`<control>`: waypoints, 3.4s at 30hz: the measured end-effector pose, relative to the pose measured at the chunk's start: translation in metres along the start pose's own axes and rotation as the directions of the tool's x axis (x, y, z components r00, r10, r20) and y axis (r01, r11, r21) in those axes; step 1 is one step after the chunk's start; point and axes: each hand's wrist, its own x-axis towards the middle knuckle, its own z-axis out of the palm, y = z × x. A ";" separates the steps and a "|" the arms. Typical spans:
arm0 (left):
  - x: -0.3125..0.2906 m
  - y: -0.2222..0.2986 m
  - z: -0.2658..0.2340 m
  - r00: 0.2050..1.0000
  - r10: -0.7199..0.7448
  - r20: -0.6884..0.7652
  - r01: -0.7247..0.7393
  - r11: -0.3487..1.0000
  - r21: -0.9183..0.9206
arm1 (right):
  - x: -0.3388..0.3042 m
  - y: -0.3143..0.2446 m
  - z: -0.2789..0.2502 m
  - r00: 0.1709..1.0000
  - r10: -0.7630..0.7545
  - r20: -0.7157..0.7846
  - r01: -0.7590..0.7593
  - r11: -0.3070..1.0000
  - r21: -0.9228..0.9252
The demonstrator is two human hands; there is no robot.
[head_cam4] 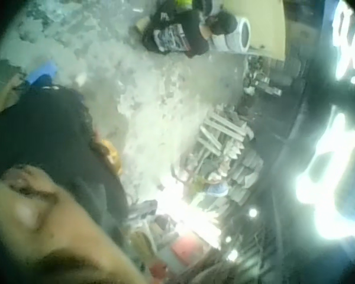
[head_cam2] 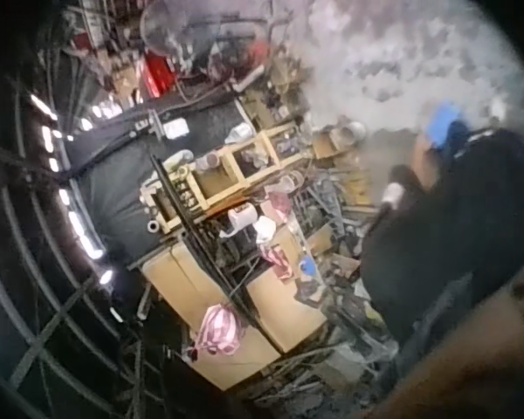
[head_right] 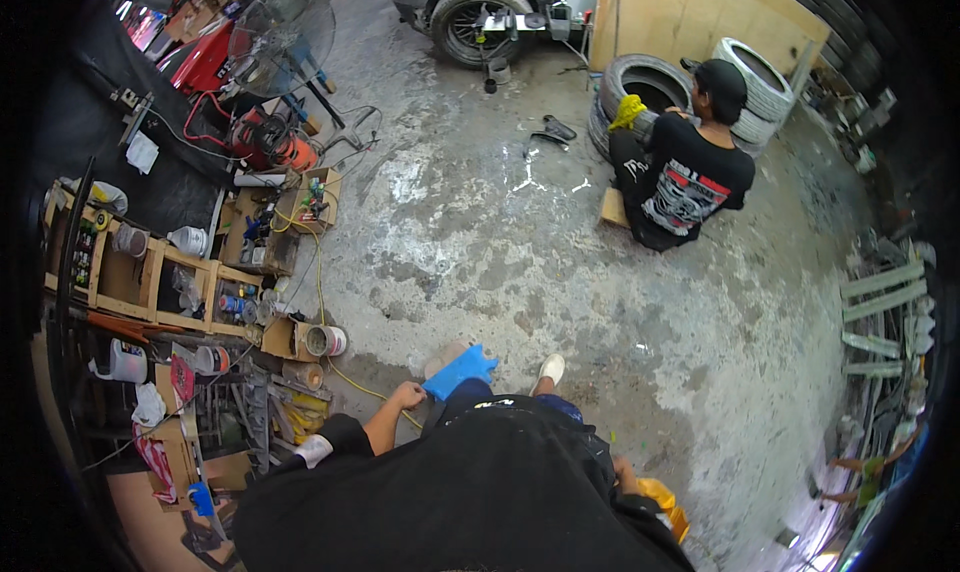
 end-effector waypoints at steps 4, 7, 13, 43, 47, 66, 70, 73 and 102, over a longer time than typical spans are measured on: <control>0.017 0.037 -0.018 0.978 -0.114 -0.175 0.027 0.900 -0.435 | 0.108 -0.170 -0.172 0.998 -0.023 -0.050 0.017 0.994 -0.105; 0.046 0.035 -0.025 0.944 -0.096 -0.316 -0.089 0.848 -0.523 | 0.170 -0.335 -0.252 0.963 -0.211 -0.168 0.191 0.973 -0.127; 0.094 0.048 -0.061 0.913 0.087 -0.399 -0.143 0.983 -0.113 | 0.257 -0.575 -0.292 0.907 -0.394 -0.150 0.361 0.909 -0.210; 0.619 0.131 -0.919 0.964 -0.056 -0.262 -0.029 0.950 -0.311 | 0.719 -1.427 -0.465 0.992 -0.129 0.008 0.129 0.988 -0.083; 0.688 0.123 -1.012 0.970 0.164 -0.181 -0.128 0.972 0.197 | 0.785 -1.589 -0.511 0.889 -0.440 -0.127 0.426 0.897 -0.120; 1.273 0.432 -1.703 0.899 0.011 -0.438 -0.306 0.732 -0.609 | 0.995 -1.871 -0.615 0.992 -0.111 -0.057 0.092 0.961 -0.260; 1.330 0.448 -1.784 0.716 0.286 -0.637 -0.390 0.920 -0.026 | 1.092 -2.022 -0.688 0.979 -0.203 -0.024 0.197 0.966 -0.167; 1.345 0.418 -1.839 0.683 0.047 -0.729 -0.267 0.945 -0.189 | 1.158 -2.166 -0.739 0.975 -0.222 0.008 0.222 0.973 -0.057; 1.491 0.354 -2.142 0.988 0.080 0.129 -0.062 0.989 -0.132 | 1.115 -2.384 -0.562 0.834 -0.066 -0.548 0.210 0.956 0.206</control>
